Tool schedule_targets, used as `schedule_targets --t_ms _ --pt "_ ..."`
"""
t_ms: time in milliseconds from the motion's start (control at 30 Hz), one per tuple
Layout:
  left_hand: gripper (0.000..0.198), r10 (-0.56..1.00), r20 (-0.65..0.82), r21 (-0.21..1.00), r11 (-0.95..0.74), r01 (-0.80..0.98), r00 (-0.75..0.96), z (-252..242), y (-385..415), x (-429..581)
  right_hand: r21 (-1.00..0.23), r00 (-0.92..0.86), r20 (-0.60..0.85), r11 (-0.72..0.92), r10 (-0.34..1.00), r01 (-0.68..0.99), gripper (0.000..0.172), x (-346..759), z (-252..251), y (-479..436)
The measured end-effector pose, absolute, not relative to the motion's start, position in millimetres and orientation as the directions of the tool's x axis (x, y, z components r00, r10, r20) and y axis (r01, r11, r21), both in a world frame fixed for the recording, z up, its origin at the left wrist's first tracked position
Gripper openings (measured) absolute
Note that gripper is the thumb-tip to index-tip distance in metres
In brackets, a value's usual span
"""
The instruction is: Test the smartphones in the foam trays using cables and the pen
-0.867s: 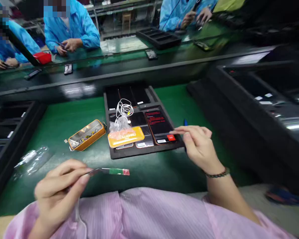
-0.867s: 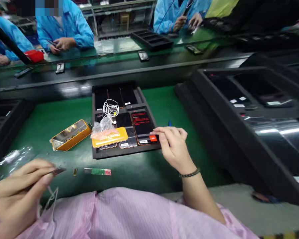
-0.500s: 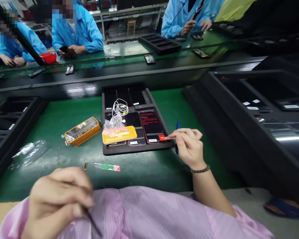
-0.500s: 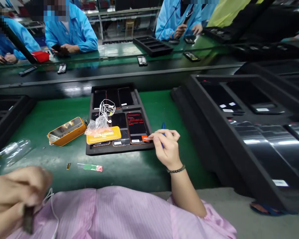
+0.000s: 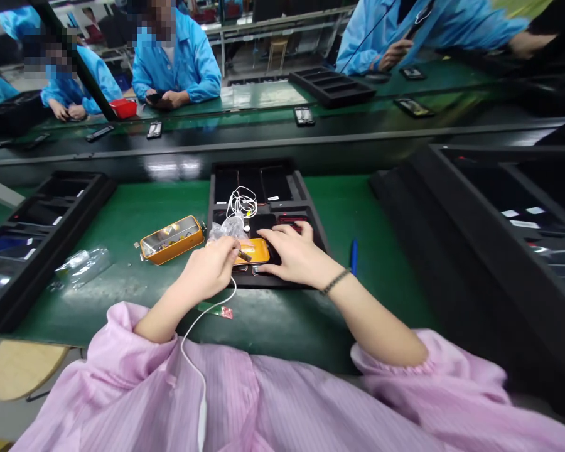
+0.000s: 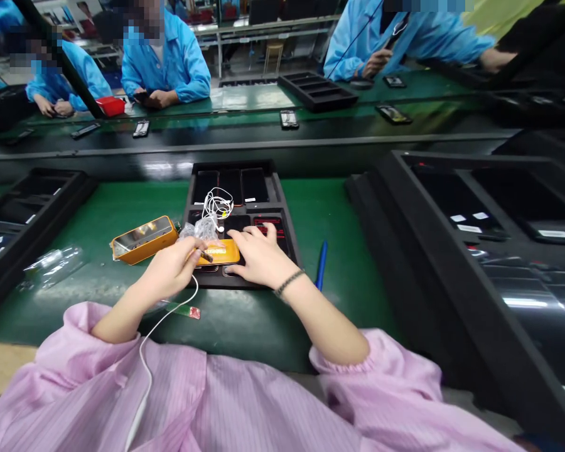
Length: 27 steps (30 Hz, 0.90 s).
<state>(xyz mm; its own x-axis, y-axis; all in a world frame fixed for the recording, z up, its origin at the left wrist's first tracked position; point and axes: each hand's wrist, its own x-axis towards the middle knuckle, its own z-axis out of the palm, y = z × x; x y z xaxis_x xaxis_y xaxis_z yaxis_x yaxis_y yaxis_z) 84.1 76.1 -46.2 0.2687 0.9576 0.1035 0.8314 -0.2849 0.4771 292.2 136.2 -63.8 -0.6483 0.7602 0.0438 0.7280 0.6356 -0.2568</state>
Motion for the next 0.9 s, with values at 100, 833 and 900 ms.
schedule_targets --t_ms 100,833,900 --pt "0.023 0.959 0.206 0.568 -0.278 0.775 0.194 -40.9 71.3 70.6 -0.301 -0.728 -0.083 0.68 0.68 0.669 0.075 270.5 -64.0 160.2" --pt "0.02 0.995 0.078 0.77 -0.097 0.63 0.058 -79.2 69.8 55.2 -0.11 -0.632 -0.068 0.624 0.772 0.773 0.037 272.1 -67.5 251.6" --pt "0.02 0.996 0.077 0.793 -0.091 0.602 0.049 -82.6 71.4 54.9 -0.117 -0.632 -0.039 0.625 0.774 0.772 0.038 271.8 -74.2 250.8"
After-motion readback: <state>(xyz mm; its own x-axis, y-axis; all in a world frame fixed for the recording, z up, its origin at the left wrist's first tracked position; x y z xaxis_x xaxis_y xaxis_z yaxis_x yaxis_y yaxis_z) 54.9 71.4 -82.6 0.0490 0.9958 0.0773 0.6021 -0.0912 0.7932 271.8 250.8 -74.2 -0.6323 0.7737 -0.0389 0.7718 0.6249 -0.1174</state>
